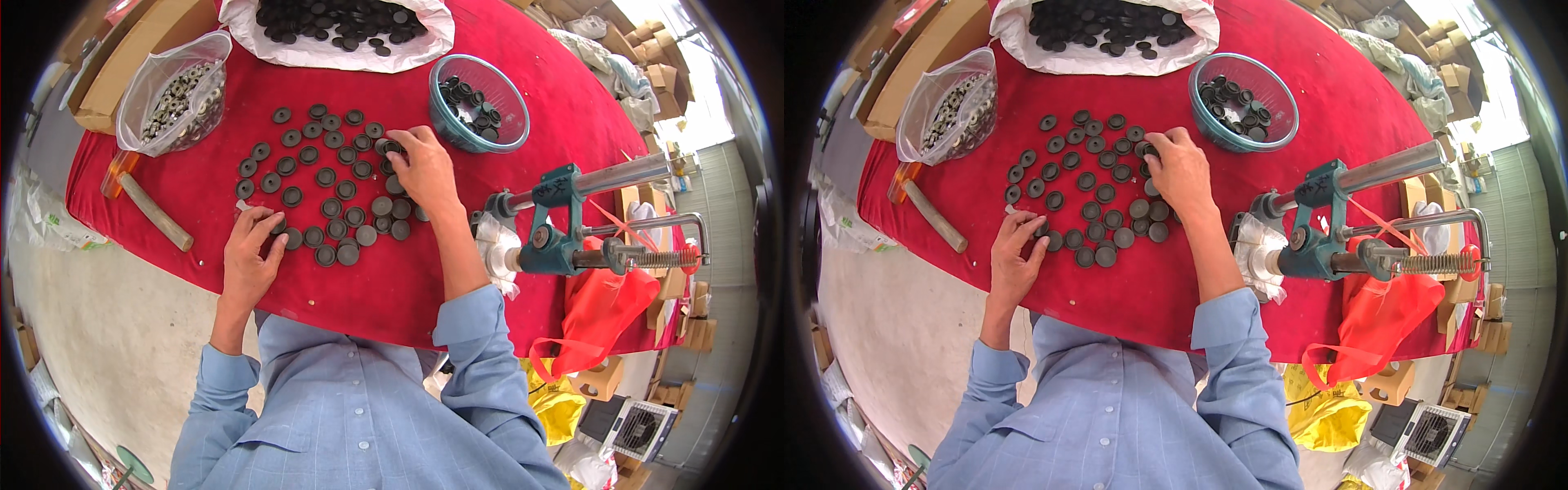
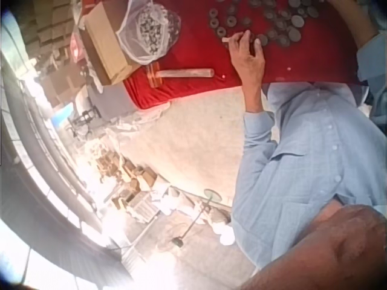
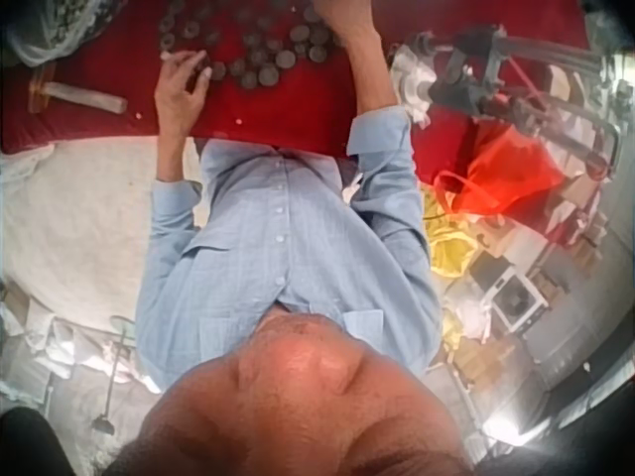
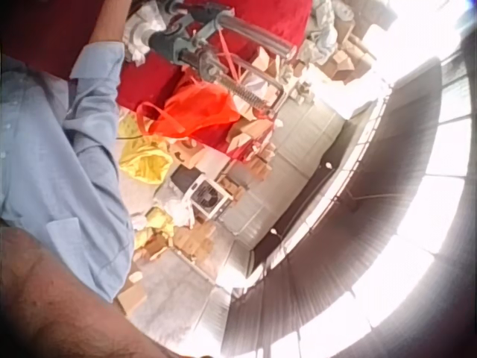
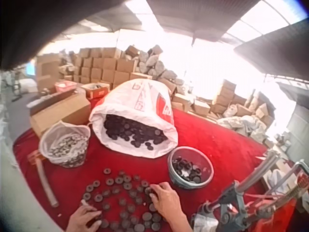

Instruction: The person pours dark circular metal pieces from a white sack onto a red table and arranges them into rows. They then pick up small metallic cylindrical components and place them into the center of each circular piece, continuing this assembly process across the table.

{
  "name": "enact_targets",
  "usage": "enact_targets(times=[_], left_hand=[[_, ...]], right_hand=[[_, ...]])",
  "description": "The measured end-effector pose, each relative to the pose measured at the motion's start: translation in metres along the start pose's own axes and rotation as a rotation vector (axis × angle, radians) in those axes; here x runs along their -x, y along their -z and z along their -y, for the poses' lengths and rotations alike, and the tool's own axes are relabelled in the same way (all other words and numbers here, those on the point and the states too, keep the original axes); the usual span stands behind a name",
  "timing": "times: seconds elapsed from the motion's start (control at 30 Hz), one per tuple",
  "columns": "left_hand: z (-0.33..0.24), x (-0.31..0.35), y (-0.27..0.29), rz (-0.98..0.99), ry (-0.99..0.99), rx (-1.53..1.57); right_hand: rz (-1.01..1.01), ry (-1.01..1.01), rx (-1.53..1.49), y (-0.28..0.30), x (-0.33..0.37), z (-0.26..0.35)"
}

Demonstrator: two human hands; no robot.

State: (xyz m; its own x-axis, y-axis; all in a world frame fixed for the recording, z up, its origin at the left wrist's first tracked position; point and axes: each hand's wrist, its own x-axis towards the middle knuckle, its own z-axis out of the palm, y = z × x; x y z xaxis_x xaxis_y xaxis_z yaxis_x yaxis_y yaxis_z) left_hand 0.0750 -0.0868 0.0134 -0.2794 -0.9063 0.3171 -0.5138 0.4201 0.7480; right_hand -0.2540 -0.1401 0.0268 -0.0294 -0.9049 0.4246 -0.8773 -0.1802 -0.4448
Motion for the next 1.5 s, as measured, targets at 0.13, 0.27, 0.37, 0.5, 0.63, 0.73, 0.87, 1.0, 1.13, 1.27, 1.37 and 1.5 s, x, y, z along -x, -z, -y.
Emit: enact_targets(times=[0.13, 0.27, 0.37, 0.5, 0.63, 0.73, 0.87, 1.0, 1.13, 1.27, 1.37, 1.5], left_hand=[[0.009, 0.003, -0.001, -0.015, -0.031, -0.011], [0.01, 0.004, -0.001, -0.024, -0.017, 0.016], [0.013, 0.006, 0.0, -0.024, 0.0, 0.013], [0.016, 0.005, 0.001, -0.013, -0.038, -0.019], [0.016, 0.004, -0.001, -0.018, -0.037, 0.024], [0.015, 0.006, 0.0, -0.033, -0.012, 0.041], [0.011, 0.005, 0.003, -0.04, 0.02, 0.024], [0.012, 0.004, 0.003, -0.085, 0.0, -0.009], [0.023, 0.003, 0.003, -0.161, -0.102, -0.139], [0.022, -0.001, 0.011, -0.166, -0.004, -0.09], [0.031, -0.002, 0.017, -0.135, 0.152, -0.026], [0.029, -0.008, 0.012, -0.233, 0.11, -0.141]], right_hand=[[0.094, -0.051, 0.059, -0.006, -0.006, -0.002], [0.119, -0.136, 0.096, 0.002, -0.001, -0.012], [0.096, -0.164, 0.024, 0.0, -0.005, -0.008], [0.114, -0.148, 0.142, -0.012, -0.018, 0.007], [0.131, -0.174, 0.144, -0.02, -0.025, 0.01], [0.088, -0.155, 0.064, -0.021, -0.027, 0.016], [0.083, -0.049, 0.079, -0.02, -0.02, 0.017], [-0.005, 0.093, 0.114, -0.03, -0.01, 0.002], [-0.08, 0.059, 0.05, -0.016, -0.002, 0.011], [0.078, -0.154, 0.021, 0.016, 0.006, 0.017], [0.224, -0.209, 0.1, 0.028, 0.012, 0.022], [0.298, -0.173, 0.159, 0.027, 0.021, 0.026]])
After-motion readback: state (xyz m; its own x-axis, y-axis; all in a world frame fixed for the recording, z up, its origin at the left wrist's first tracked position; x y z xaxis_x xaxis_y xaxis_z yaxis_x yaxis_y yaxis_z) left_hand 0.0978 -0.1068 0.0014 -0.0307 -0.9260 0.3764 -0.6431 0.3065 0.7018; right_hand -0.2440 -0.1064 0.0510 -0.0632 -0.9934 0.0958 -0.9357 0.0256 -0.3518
